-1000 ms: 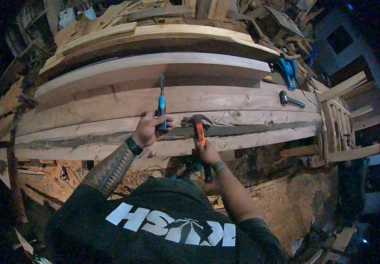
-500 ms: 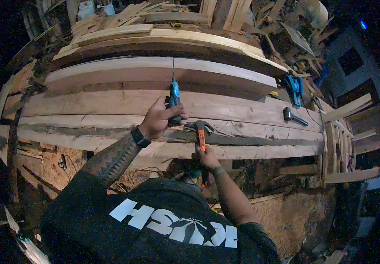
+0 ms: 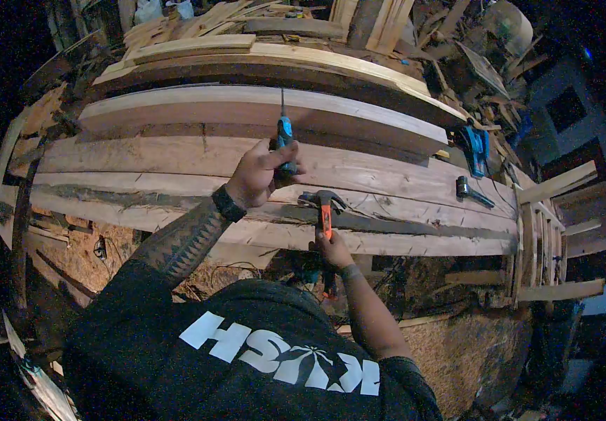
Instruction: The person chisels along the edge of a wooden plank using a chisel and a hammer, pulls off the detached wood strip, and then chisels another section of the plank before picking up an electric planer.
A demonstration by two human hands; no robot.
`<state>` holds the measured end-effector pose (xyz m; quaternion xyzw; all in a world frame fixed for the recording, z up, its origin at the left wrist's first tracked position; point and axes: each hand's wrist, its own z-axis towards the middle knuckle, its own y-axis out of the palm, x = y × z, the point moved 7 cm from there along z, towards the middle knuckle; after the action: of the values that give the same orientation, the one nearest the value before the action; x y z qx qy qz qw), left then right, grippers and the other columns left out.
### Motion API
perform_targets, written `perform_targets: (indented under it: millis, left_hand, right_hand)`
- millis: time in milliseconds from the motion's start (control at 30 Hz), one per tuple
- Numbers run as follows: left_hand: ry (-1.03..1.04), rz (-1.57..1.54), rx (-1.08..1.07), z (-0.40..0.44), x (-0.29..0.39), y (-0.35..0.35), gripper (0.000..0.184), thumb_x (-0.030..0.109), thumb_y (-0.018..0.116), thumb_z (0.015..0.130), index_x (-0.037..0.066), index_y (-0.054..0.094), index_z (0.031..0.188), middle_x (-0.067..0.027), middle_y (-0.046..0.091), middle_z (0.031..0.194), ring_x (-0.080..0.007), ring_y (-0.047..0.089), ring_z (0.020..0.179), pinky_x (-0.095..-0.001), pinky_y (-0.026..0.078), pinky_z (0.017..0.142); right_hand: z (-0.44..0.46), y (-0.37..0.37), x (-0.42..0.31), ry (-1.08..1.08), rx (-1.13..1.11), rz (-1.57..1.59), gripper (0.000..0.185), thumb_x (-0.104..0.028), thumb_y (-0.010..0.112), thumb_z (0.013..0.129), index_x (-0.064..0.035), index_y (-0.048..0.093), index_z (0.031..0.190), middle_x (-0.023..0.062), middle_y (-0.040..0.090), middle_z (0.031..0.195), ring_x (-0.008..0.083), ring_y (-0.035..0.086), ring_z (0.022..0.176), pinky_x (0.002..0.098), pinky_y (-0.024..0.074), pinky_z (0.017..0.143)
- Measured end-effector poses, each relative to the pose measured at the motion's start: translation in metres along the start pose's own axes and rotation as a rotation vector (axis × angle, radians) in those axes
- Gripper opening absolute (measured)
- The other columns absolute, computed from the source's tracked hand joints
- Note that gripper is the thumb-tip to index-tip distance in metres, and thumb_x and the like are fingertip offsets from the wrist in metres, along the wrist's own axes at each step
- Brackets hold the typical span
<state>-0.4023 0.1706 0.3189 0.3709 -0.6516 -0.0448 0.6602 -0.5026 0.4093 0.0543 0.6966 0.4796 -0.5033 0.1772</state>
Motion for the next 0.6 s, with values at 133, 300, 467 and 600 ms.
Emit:
perform_targets:
  millis: [133,300,467,600]
  left_hand:
    - [-0.013,-0.035,0.047,0.002,0.002,-0.004,0.037,0.036,0.073,0.094,0.008,0.054,0.108,-0.0061,0.065,0.094,-0.0165,0.069,0.084,-0.0313,0.061,0.069]
    - [-0.051,-0.032,0.097,0.004,0.005,-0.007,0.037,0.035,0.071,0.095,0.008,0.053,0.112,-0.0059,0.064,0.092,-0.017,0.069,0.082,-0.0326,0.06,0.067]
    - [-0.094,-0.021,0.026,0.022,-0.011,-0.031,0.031,0.023,0.069,0.096,0.007,0.05,0.114,-0.0079,0.064,0.094,-0.0177,0.069,0.081,-0.0312,0.06,0.066]
    - [0.011,0.67,0.324,0.061,-0.055,-0.129,0.036,0.018,0.068,0.091,0.004,0.047,0.117,-0.0134,0.065,0.097,-0.0274,0.069,0.086,-0.0383,0.058,0.074]
  right_hand:
    - [0.012,-0.002,0.02,-0.024,0.005,0.005,0.028,-0.036,0.055,0.104,-0.008,0.055,0.104,0.0002,0.06,0.076,0.0091,0.052,0.06,0.0283,0.0439,0.053]
    - [0.02,-0.005,0.035,-0.07,0.01,-0.066,0.029,-0.036,0.054,0.105,-0.0081,0.057,0.111,0.0,0.061,0.078,0.0095,0.052,0.06,0.0278,0.044,0.053]
    - [0.005,-0.002,0.014,0.039,-0.013,-0.027,0.03,-0.037,0.055,0.104,-0.0092,0.057,0.116,-0.0013,0.061,0.081,0.0092,0.053,0.06,0.0279,0.0447,0.053]
    - [0.011,-0.003,0.023,-0.018,-0.016,0.032,0.031,-0.036,0.056,0.104,-0.0068,0.057,0.116,0.0016,0.062,0.082,0.0111,0.054,0.064,0.0302,0.0456,0.057]
